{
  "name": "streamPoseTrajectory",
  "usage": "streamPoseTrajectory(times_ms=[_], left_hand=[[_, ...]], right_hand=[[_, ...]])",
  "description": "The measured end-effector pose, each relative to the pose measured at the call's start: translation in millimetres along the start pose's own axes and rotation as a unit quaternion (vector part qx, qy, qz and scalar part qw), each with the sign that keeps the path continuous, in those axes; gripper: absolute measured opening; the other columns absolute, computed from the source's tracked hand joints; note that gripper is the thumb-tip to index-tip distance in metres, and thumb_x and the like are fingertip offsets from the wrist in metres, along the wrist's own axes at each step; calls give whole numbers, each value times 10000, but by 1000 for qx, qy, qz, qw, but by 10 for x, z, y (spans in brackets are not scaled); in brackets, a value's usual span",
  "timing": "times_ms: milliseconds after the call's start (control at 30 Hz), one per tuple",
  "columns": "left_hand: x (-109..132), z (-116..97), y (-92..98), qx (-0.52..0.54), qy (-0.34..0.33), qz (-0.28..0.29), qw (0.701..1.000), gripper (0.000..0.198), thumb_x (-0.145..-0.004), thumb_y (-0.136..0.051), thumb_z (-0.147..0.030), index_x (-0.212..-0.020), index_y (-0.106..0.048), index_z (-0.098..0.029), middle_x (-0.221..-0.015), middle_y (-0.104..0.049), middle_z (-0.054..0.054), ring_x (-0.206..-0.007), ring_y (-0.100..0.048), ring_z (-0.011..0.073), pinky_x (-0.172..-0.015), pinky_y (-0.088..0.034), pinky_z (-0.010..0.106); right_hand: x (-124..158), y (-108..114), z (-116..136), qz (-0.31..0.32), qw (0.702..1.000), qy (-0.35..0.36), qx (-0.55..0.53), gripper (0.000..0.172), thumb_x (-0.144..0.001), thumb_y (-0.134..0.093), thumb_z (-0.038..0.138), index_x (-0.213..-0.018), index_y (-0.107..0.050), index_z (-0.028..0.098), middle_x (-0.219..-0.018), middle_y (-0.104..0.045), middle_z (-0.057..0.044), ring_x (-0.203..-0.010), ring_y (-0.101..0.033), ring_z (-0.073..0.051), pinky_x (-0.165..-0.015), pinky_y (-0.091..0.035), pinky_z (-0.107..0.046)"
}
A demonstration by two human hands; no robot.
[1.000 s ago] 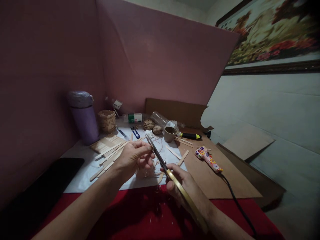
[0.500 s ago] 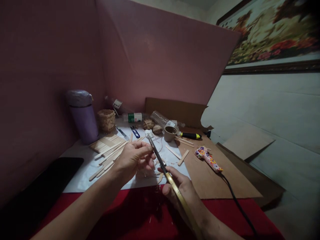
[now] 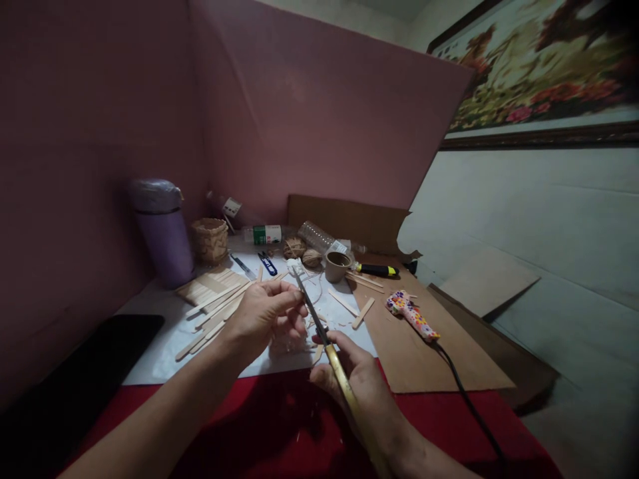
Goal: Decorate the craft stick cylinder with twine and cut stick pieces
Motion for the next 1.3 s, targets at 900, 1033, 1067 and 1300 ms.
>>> streamPoseTrajectory(times_ms=[900,1033,1067,1300], left_hand=[[34,42,-28,-5,2,27,1000,247,-632,-807,-249,-632,-598,-117,-580,-668,38,-393,-590,121,-353,-485,202],[44,30,-40,-8,3,28,1000,245,-636,-810,-249,-644,-608,-109,-585,-666,41,-397,-591,118,-361,-485,200],[51,23,-49,-11,4,29,1000,247,-637,-811,-249,-642,-608,-107,-585,-664,41,-395,-589,117,-363,-484,201],[80,-24,-74,-18,-11,15,1000,280,-632,-820,-298,-636,-604,-120,-562,-628,17,-394,-538,83,-380,-430,185]], right_hand=[[-5,-43,44,-17,999,-3,-51,477,-693,-792,529,-932,-573,180,-648,-446,64,-570,-352,-78,-501,-301,-199],[-22,-41,5,-23,999,3,-47,442,-717,-784,504,-932,-581,176,-674,-484,52,-594,-386,-88,-531,-326,-207],[-33,-41,-9,-28,998,4,-47,441,-711,-790,500,-924,-583,174,-684,-498,46,-599,-396,-90,-538,-332,-210],[-129,-6,12,-68,992,-56,-94,497,-683,-771,556,-920,-528,193,-552,-441,96,-432,-336,-57,-417,-250,-192]])
Point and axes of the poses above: each hand's wrist, its own x-axis away from the middle knuckle, its own y-axis out of the back of the hand, z = x × y, the point moved 2 cm from there along -x, towards the middle knuckle
